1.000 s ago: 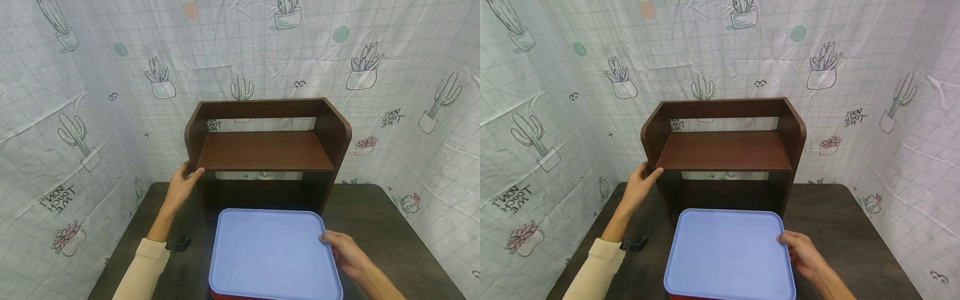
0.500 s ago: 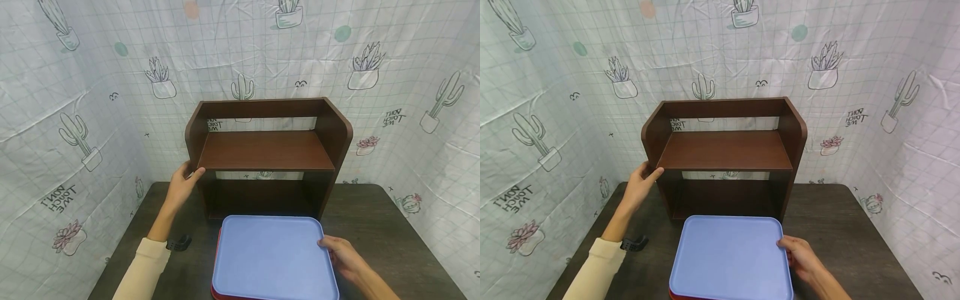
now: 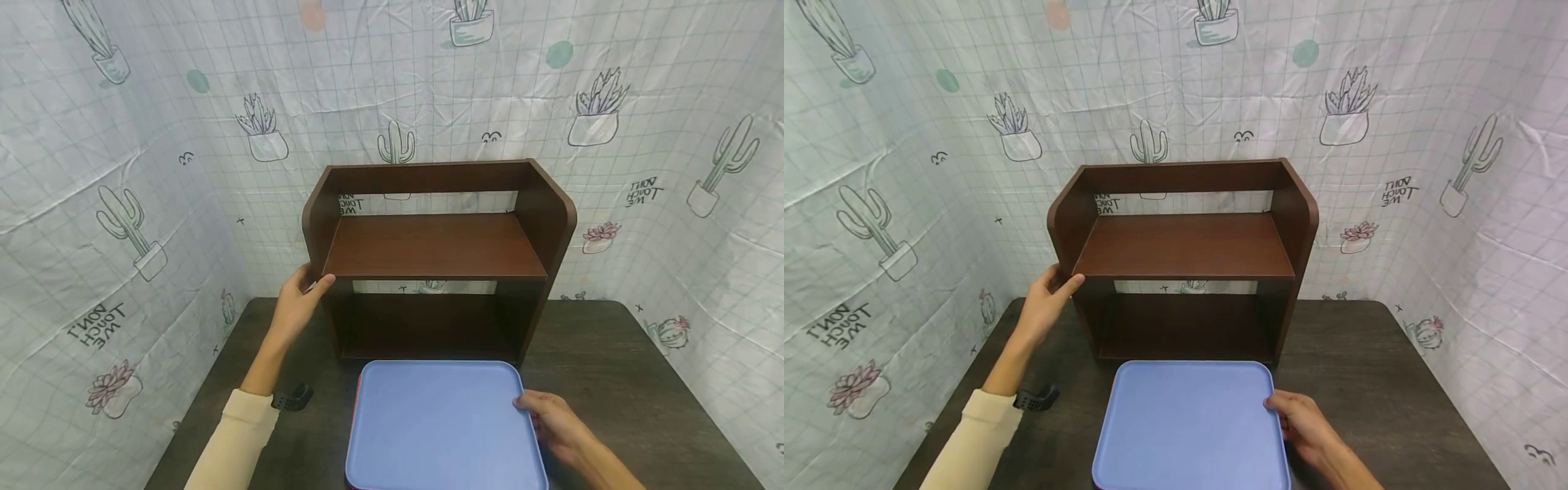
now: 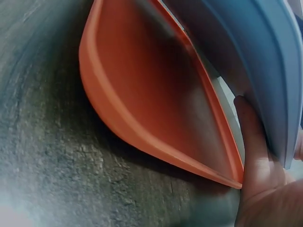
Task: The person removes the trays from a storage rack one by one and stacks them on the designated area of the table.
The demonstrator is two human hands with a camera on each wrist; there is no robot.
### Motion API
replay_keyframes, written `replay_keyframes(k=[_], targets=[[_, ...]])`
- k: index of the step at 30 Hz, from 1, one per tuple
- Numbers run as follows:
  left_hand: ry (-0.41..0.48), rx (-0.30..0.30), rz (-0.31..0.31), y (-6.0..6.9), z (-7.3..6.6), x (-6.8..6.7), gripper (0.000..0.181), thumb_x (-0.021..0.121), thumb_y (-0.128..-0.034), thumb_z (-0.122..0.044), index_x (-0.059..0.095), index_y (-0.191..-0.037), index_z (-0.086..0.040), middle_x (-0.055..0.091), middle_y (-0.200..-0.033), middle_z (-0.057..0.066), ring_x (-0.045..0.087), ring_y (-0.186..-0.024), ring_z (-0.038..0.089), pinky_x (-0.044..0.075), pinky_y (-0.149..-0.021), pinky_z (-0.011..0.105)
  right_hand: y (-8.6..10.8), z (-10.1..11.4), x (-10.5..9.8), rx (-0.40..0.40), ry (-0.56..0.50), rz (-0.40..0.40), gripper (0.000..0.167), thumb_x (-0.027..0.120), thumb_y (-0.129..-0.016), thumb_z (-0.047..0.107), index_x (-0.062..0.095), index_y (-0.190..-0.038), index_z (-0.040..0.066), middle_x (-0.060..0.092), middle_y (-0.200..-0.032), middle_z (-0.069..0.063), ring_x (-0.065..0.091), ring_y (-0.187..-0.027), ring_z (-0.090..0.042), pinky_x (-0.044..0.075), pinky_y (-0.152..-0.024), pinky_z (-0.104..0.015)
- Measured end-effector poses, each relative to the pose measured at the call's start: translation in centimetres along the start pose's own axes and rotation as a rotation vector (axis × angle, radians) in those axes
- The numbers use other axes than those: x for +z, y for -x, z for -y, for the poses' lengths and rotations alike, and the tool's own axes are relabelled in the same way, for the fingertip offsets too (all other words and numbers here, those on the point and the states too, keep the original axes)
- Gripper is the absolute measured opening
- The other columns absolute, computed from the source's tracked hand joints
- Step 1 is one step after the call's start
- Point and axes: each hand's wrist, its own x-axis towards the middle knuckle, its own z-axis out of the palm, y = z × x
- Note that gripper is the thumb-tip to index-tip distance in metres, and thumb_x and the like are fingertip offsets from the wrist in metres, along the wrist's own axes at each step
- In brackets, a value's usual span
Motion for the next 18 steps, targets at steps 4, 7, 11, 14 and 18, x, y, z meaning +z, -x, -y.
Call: replay_keyframes(k=[4,7,11,14,18], targets=[[0.008,0.000,0.001,0.02,0.09,0.03,0.071,0.072,-0.1022,-0.044,0.049,-0.157,-0.007,0.052,-0.162,0.017,0.044,-0.156,0.034,0.041,-0.126,0.053,0.05,-0.28,0.20,-0.003,0.006,0.026,0.027,0.050,-0.105,0.008,0.074,-0.100,0.020,0.078,-0.088,0.009,0.074,-0.081,-0.007,0.063,-0.079,-0.028],[0.005,0.002,0.000,0.01,0.09,0.07,0.070,0.072,-0.1022,-0.044,0.049,-0.157,-0.006,0.052,-0.161,0.017,0.044,-0.156,0.034,0.041,-0.126,0.053,-0.04,-0.39,0.29,0.005,0.020,0.032,0.026,0.050,-0.106,0.010,0.073,-0.102,0.019,0.078,-0.088,0.009,0.074,-0.081,-0.007,0.063,-0.079,-0.028],[-0.001,-0.001,-0.007,0.02,0.00,0.16,0.070,0.073,-0.1019,-0.044,0.050,-0.156,-0.006,0.053,-0.160,0.017,0.046,-0.155,0.034,0.042,-0.125,0.053,-0.22,-0.61,0.37,0.015,0.039,0.007,0.022,0.051,-0.106,0.011,0.072,-0.109,0.015,0.078,-0.089,0.008,0.075,-0.082,-0.008,0.064,-0.079,-0.029],[-0.003,-0.003,-0.011,0.07,-0.11,0.20,0.070,0.073,-0.1018,-0.044,0.050,-0.156,-0.006,0.053,-0.160,0.017,0.046,-0.154,0.033,0.043,-0.124,0.053,-0.31,-0.82,0.39,0.011,0.068,-0.009,0.027,0.051,-0.107,0.012,0.067,-0.126,-0.001,0.078,-0.092,0.006,0.076,-0.085,-0.010,0.064,-0.080,-0.031],[0.000,0.000,-0.010,0.07,-0.15,0.21,0.069,0.073,-0.1022,-0.044,0.050,-0.156,-0.007,0.053,-0.160,0.017,0.046,-0.155,0.033,0.043,-0.124,0.054,-0.36,-0.79,0.48,0.003,0.112,-0.036,0.050,0.052,-0.109,0.014,0.046,-0.144,-0.021,0.078,-0.096,0.003,0.075,-0.088,-0.012,0.064,-0.080,-0.032]])
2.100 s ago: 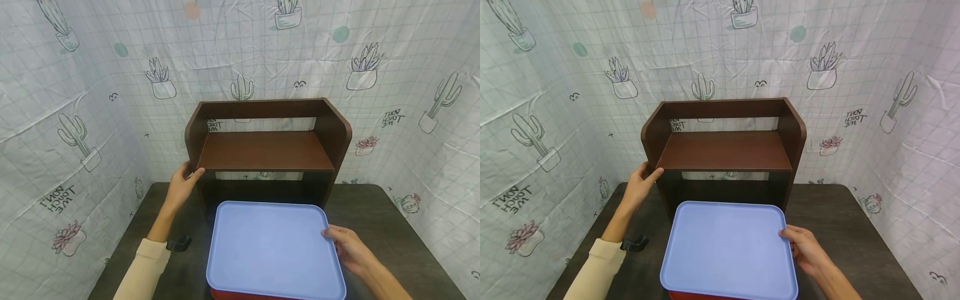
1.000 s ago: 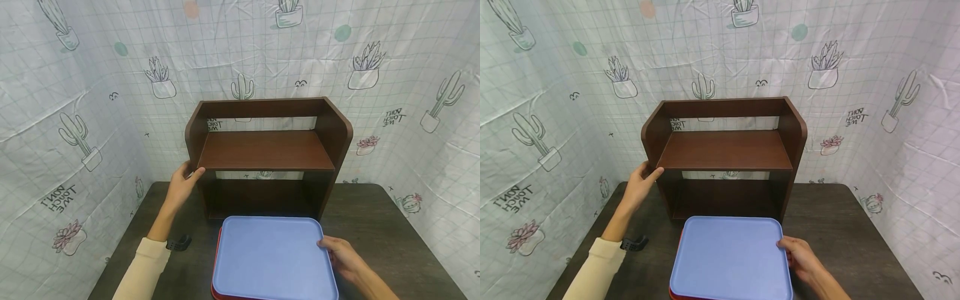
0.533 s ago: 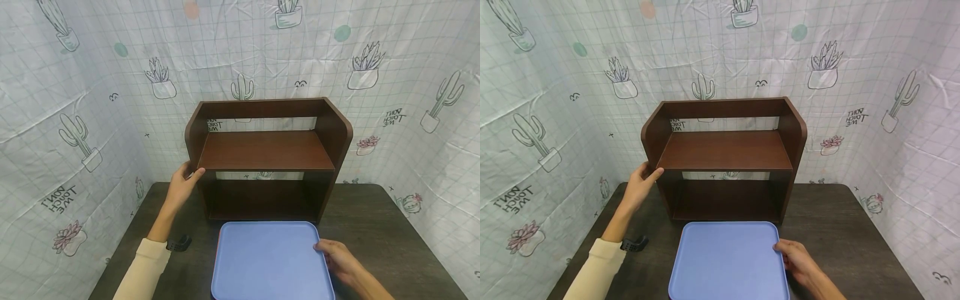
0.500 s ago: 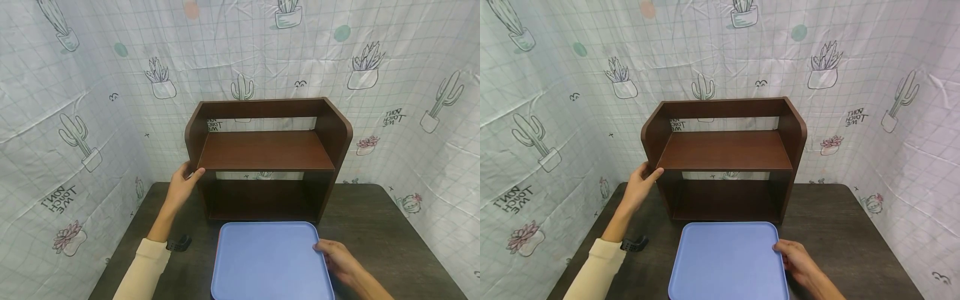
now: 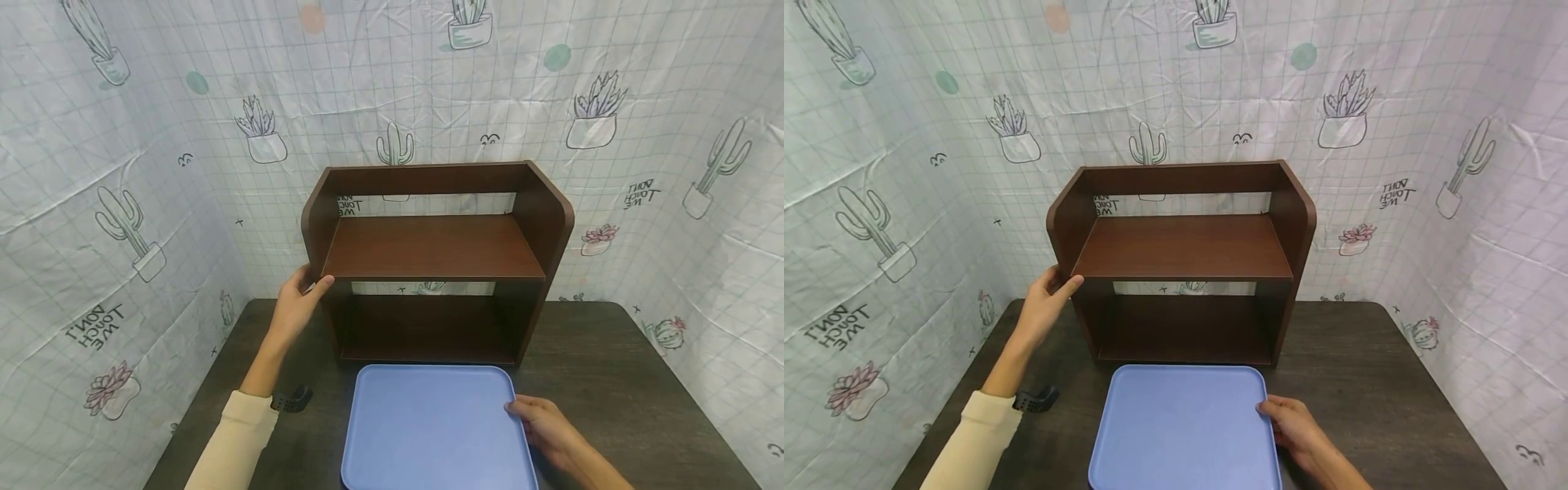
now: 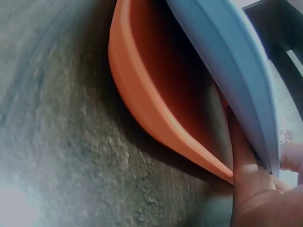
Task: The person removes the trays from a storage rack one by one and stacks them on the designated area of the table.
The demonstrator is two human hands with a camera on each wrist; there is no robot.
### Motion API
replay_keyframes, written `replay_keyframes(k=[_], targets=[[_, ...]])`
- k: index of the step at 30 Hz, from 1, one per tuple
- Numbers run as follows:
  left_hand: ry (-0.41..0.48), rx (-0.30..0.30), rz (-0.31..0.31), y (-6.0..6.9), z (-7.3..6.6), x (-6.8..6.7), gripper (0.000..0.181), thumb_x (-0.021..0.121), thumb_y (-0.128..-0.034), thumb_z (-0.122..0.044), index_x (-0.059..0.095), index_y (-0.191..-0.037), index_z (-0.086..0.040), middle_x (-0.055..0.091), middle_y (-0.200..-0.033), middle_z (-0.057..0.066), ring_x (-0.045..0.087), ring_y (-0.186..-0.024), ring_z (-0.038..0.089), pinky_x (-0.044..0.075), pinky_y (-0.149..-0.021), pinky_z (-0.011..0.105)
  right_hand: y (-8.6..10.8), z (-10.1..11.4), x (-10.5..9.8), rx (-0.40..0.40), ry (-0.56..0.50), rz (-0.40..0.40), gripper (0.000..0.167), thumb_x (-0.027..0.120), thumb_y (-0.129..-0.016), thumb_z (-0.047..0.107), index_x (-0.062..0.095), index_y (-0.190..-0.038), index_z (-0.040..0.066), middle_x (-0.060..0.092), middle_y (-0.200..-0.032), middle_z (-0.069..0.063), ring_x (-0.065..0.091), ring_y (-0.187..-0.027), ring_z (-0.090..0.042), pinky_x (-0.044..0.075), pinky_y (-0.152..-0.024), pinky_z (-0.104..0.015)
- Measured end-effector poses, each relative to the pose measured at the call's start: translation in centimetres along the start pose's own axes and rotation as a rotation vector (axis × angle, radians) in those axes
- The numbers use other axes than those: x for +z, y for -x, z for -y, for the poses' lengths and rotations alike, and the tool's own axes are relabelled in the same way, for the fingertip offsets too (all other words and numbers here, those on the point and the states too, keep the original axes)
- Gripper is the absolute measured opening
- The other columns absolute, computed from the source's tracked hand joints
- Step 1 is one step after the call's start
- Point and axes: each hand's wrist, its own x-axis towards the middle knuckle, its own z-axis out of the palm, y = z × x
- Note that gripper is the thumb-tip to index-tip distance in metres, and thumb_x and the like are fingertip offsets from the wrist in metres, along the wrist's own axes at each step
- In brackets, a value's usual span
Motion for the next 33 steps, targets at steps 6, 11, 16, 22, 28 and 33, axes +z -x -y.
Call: replay_keyframes(k=[6,11,16,22,28,33], targets=[[0.007,0.000,0.010,0.0,0.1,-0.1,0.070,0.072,-0.1024,-0.044,0.049,-0.157,-0.007,0.052,-0.161,0.016,0.044,-0.156,0.033,0.041,-0.125,0.054,-0.1,0.6,0.8,0.012,0.132,-0.162,0.055,0.056,-0.108,0.014,0.044,-0.146,-0.023,0.078,-0.096,-0.003,0.074,-0.086,-0.015,0.064,-0.077,-0.035],[-0.007,0.001,0.012,0.1,-0.1,0.0,0.071,0.071,-0.1033,-0.044,0.047,-0.159,-0.007,0.050,-0.162,0.018,0.043,-0.156,0.034,0.041,-0.125,0.054,-0.2,1.5,1.5,0.013,0.403,-0.304,0.051,0.062,-0.105,0.018,0.055,-0.140,-0.019,0.076,-0.116,-0.024,0.074,-0.095,-0.024,0.065,-0.080,-0.045],[-0.010,0.002,0.004,0.1,-0.1,0.0,0.072,0.071,-0.1033,-0.044,0.046,-0.159,-0.006,0.050,-0.162,0.018,0.044,-0.156,0.035,0.043,-0.124,0.054,-0.1,1.9,1.7,-0.090,0.643,-0.385,0.047,0.070,-0.100,0.017,0.064,-0.130,-0.018,0.075,-0.115,-0.031,0.075,-0.091,-0.029,0.065,-0.070,-0.042],[-0.004,-0.001,0.002,0.2,-0.1,0.1,0.071,0.072,-0.1030,-0.043,0.047,-0.158,-0.006,0.051,-0.162,0.018,0.045,-0.155,0.035,0.043,-0.124,0.054,0.3,2.2,2.0,-0.165,0.785,-0.461,0.041,0.076,-0.094,0.016,0.070,-0.122,-0.013,0.078,-0.096,-0.017,0.071,-0.068,-0.019,0.058,-0.056,-0.031],[-0.002,-0.006,0.004,0.2,0.0,0.1,0.071,0.071,-0.1031,-0.043,0.046,-0.159,-0.006,0.050,-0.163,0.018,0.044,-0.156,0.034,0.042,-0.125,0.054,0.5,2.0,2.1,-0.215,0.764,-0.457,0.030,0.079,-0.090,0.007,0.071,-0.115,-0.006,0.062,-0.082,-0.003,0.062,-0.050,-0.013,0.052,-0.044,-0.025],[-0.009,0.004,0.002,0.2,0.0,0.0,0.072,0.071,-0.1030,-0.044,0.046,-0.159,-0.006,0.050,-0.162,0.018,0.045,-0.155,0.035,0.043,-0.124,0.054,0.2,1.6,1.9,-0.207,0.783,-0.441,0.031,0.079,-0.089,0.004,0.068,-0.116,-0.005,0.063,-0.084,-0.002,0.062,-0.049,-0.014,0.052,-0.043,-0.026]])
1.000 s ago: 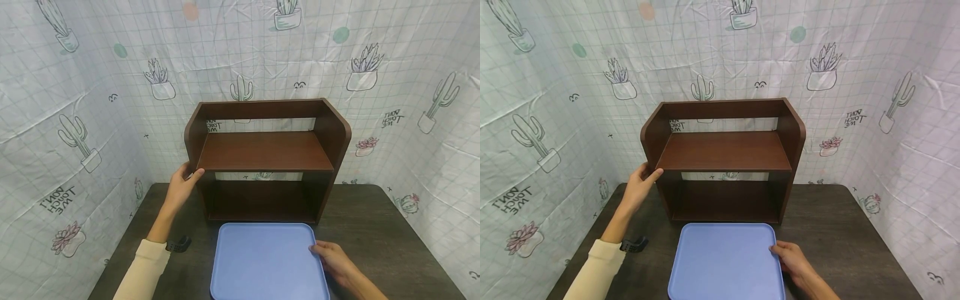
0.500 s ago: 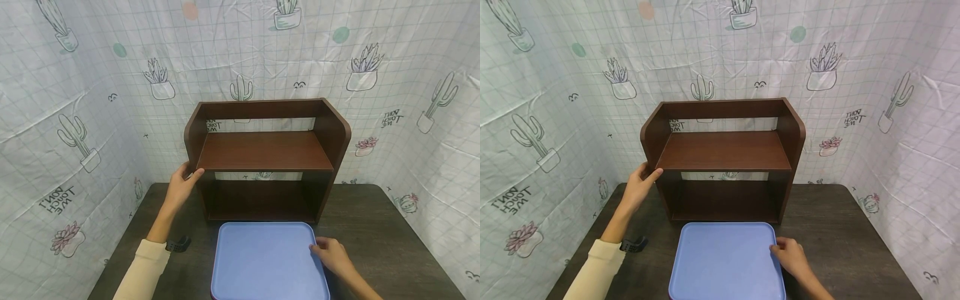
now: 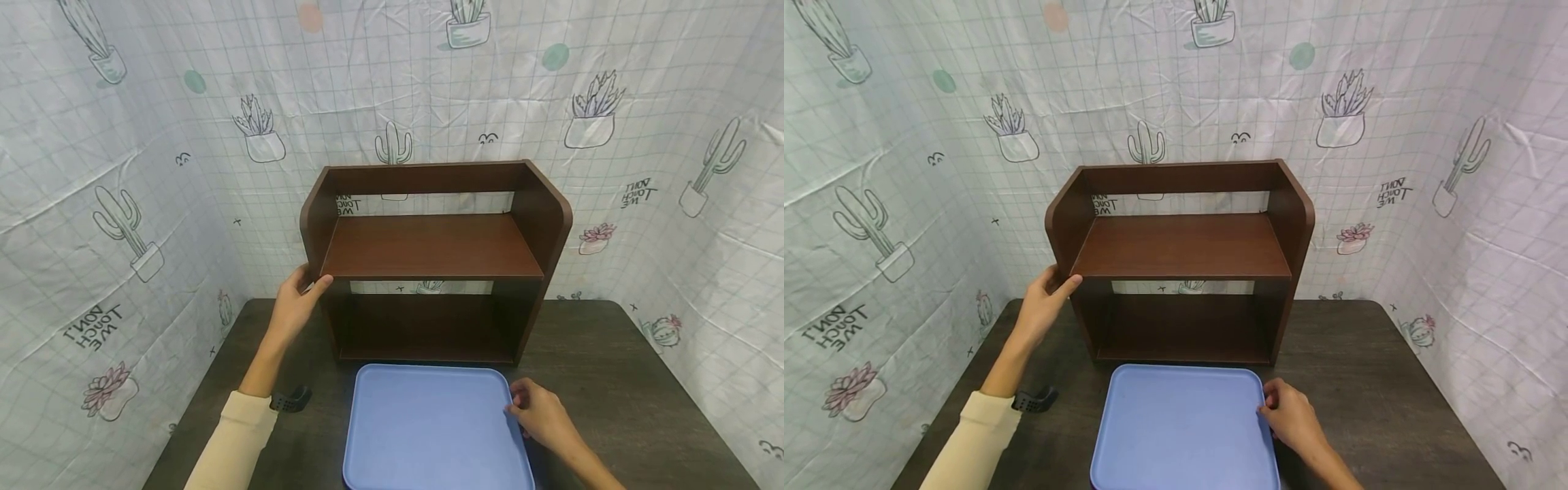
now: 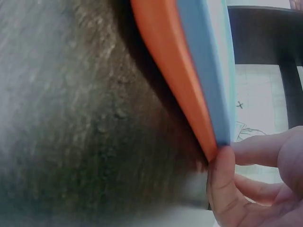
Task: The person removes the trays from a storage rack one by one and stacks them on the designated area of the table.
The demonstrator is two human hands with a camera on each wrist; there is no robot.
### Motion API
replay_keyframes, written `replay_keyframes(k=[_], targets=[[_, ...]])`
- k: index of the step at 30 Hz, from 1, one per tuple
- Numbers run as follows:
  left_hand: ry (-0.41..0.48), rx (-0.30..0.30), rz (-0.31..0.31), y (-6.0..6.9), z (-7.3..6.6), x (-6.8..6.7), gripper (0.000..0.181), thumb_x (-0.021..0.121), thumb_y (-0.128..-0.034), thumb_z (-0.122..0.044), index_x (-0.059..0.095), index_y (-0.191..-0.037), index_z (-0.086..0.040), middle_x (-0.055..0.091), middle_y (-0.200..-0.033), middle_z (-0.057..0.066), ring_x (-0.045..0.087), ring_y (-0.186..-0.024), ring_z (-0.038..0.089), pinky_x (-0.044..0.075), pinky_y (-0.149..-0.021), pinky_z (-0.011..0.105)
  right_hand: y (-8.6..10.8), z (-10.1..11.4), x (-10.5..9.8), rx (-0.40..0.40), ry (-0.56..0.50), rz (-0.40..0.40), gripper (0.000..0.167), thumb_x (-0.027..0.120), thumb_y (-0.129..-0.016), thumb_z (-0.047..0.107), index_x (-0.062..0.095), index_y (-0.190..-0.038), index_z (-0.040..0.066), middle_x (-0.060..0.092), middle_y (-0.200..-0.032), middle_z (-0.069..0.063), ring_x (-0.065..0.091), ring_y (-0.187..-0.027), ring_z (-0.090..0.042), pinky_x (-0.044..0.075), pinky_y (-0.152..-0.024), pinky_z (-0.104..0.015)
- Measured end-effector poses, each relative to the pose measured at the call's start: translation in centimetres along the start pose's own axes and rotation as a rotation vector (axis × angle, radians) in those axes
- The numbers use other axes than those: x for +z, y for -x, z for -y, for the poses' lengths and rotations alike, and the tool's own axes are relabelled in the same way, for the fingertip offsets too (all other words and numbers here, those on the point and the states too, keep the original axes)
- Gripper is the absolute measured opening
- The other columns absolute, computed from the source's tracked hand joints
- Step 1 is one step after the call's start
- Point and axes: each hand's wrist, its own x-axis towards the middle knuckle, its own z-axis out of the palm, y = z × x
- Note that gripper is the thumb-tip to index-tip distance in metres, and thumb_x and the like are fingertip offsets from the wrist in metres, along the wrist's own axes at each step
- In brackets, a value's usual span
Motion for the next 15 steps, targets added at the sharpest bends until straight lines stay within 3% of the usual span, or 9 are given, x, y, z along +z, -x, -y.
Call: replay_keyframes(k=[15], targets=[[0.007,0.000,-0.001,-0.09,-0.02,0.00,0.072,0.072,-0.1025,-0.044,0.047,-0.158,-0.006,0.051,-0.162,0.017,0.045,-0.155,0.034,0.043,-0.124,0.054,-0.07,-0.14,0.02,-0.023,0.043,0.021,0.030,0.075,-0.089,0.005,0.070,-0.116,-0.006,0.067,-0.082,-0.001,0.063,-0.046,-0.014,0.052,-0.043,-0.029]])
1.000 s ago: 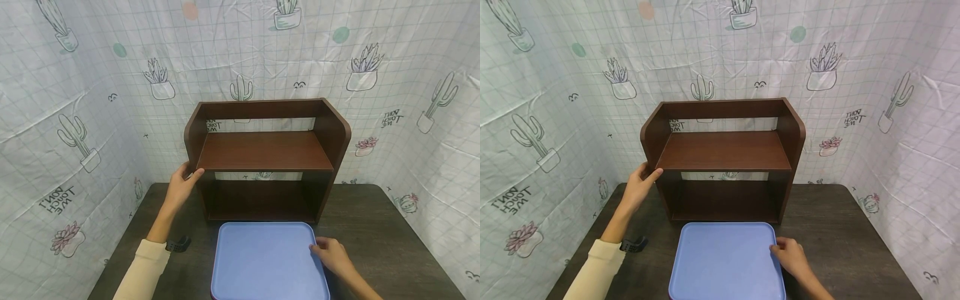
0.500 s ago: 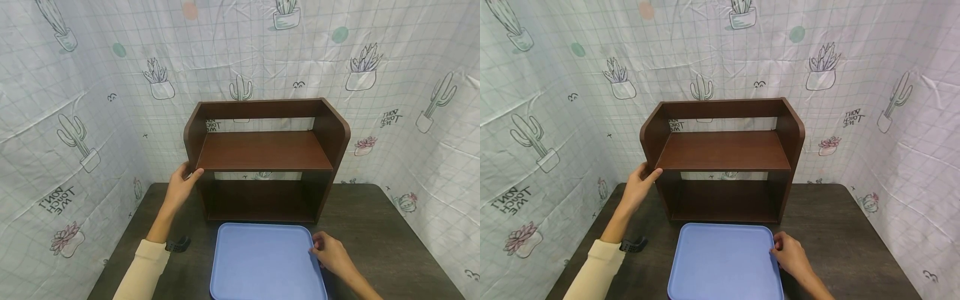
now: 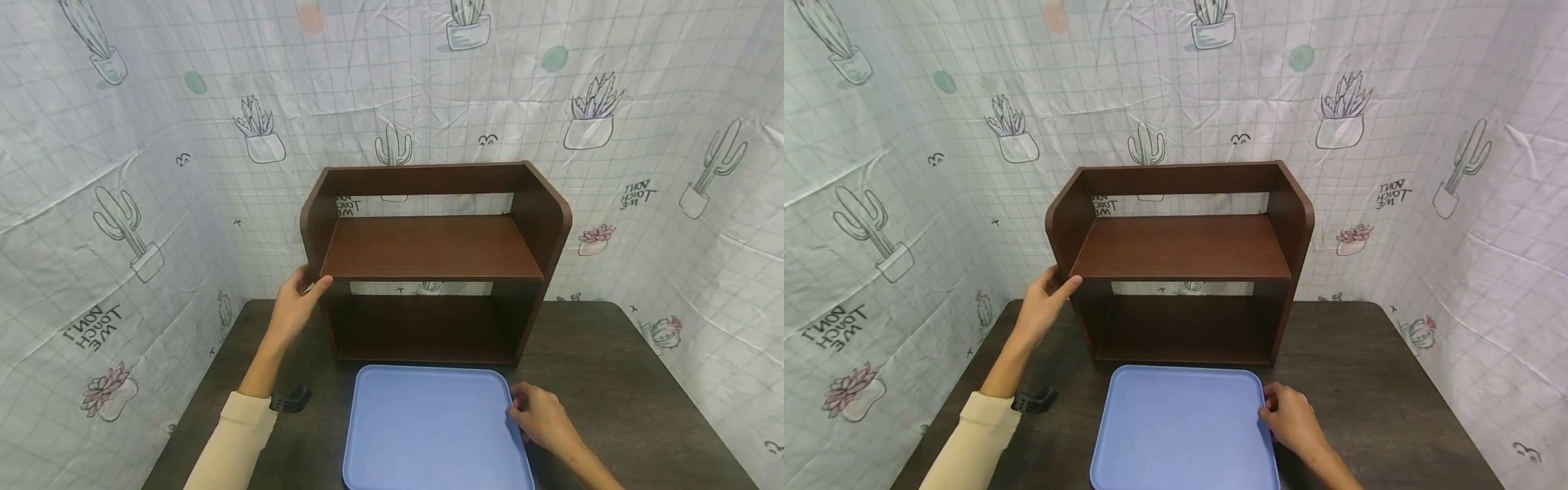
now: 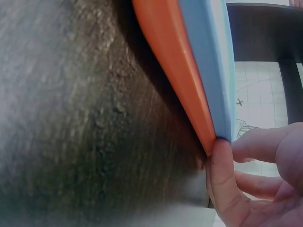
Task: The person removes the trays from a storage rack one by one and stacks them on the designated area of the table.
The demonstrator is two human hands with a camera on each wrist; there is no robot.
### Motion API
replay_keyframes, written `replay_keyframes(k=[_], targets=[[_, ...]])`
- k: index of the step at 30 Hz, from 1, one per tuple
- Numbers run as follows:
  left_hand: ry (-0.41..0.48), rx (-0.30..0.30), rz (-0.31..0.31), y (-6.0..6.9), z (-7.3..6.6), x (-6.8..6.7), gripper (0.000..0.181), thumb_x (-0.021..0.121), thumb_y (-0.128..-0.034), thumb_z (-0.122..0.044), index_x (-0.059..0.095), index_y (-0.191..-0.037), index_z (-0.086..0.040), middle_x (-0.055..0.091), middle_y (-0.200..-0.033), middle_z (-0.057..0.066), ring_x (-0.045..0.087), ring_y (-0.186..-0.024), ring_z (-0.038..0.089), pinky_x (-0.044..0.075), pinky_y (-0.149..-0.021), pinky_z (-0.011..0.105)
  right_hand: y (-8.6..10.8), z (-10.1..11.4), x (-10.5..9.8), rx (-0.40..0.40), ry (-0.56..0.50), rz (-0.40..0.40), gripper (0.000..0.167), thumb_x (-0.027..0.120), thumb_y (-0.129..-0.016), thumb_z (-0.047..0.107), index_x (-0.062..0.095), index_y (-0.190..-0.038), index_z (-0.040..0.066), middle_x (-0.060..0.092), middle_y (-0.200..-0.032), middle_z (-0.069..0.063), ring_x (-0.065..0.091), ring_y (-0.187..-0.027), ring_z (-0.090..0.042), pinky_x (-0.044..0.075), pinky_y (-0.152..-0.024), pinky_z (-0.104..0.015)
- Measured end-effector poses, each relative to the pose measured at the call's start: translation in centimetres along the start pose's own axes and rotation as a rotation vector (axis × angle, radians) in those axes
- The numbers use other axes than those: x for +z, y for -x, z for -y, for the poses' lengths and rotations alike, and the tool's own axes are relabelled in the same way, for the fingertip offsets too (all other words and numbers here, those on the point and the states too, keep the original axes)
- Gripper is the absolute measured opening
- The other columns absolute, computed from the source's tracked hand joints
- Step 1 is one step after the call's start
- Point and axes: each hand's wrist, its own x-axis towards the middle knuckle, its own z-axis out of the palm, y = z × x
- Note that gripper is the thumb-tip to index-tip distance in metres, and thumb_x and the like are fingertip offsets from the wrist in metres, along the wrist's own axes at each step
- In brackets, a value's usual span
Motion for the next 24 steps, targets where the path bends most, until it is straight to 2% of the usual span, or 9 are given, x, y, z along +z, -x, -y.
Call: replay_keyframes(k=[8,14,17,19,22,24], targets=[[0.009,-0.010,-0.003,-0.2,0.2,-0.1,0.071,0.072,-0.1027,-0.044,0.047,-0.158,-0.006,0.050,-0.162,0.017,0.044,-0.156,0.034,0.042,-0.125,0.054,-0.1,-0.2,-0.3,-0.016,-0.030,0.014,0.033,0.080,-0.090,0.007,0.070,-0.118,-0.006,0.066,-0.084,-0.002,0.064,-0.048,-0.014,0.054,-0.044,-0.027],[0.030,0.004,-0.016,0.1,0.3,-0.4,0.066,0.071,-0.1046,-0.038,0.050,-0.157,-0.004,0.054,-0.159,0.018,0.047,-0.154,0.034,0.043,-0.124,0.054,-0.6,-0.4,-1.6,-0.036,-0.049,0.080,0.022,0.075,-0.097,0.010,0.073,-0.115,-0.003,0.075,-0.086,-0.004,0.068,-0.058,-0.015,0.057,-0.047,-0.028],[0.046,0.010,-0.046,0.6,0.7,-0.7,0.059,0.068,-0.1066,-0.036,0.054,-0.153,-0.003,0.059,-0.154,0.019,0.054,-0.148,0.033,0.047,-0.121,0.047,-0.9,-0.4,-2.9,-0.038,-0.031,0.096,0.017,0.072,-0.100,0.012,0.075,-0.113,0.001,0.077,-0.085,-0.004,0.068,-0.063,-0.016,0.057,-0.049,-0.028],[0.052,0.017,-0.074,0.9,1.3,-1.1,0.054,0.066,-0.1076,-0.035,0.057,-0.150,-0.004,0.062,-0.150,0.016,0.060,-0.141,0.028,0.051,-0.117,0.035,-1.1,-0.4,-4.0,-0.044,-0.019,0.099,0.016,0.071,-0.101,0.011,0.075,-0.114,0.002,0.077,-0.086,-0.004,0.068,-0.065,-0.016,0.057,-0.050,-0.028],[0.077,0.050,-0.116,1.4,2.2,-1.6,0.043,0.066,-0.1080,-0.029,0.064,-0.139,-0.001,0.068,-0.138,0.014,0.070,-0.124,0.018,0.056,-0.105,0.021,-1.4,-0.6,-5.6,-0.053,-0.019,0.093,0.017,0.067,-0.102,0.006,0.074,-0.116,0.001,0.078,-0.091,-0.006,0.070,-0.068,-0.017,0.057,-0.052,-0.029],[0.092,0.084,-0.136,1.6,2.9,-1.9,0.034,0.068,-0.1068,-0.024,0.067,-0.129,0.002,0.073,-0.126,0.014,0.074,-0.110,0.011,0.059,-0.097,0.018,-1.4,-0.7,-6.7,-0.067,-0.024,0.086,0.019,0.062,-0.104,0.003,0.073,-0.119,-0.001,0.078,-0.095,-0.009,0.071,-0.070,-0.019,0.058,-0.054,-0.029]])
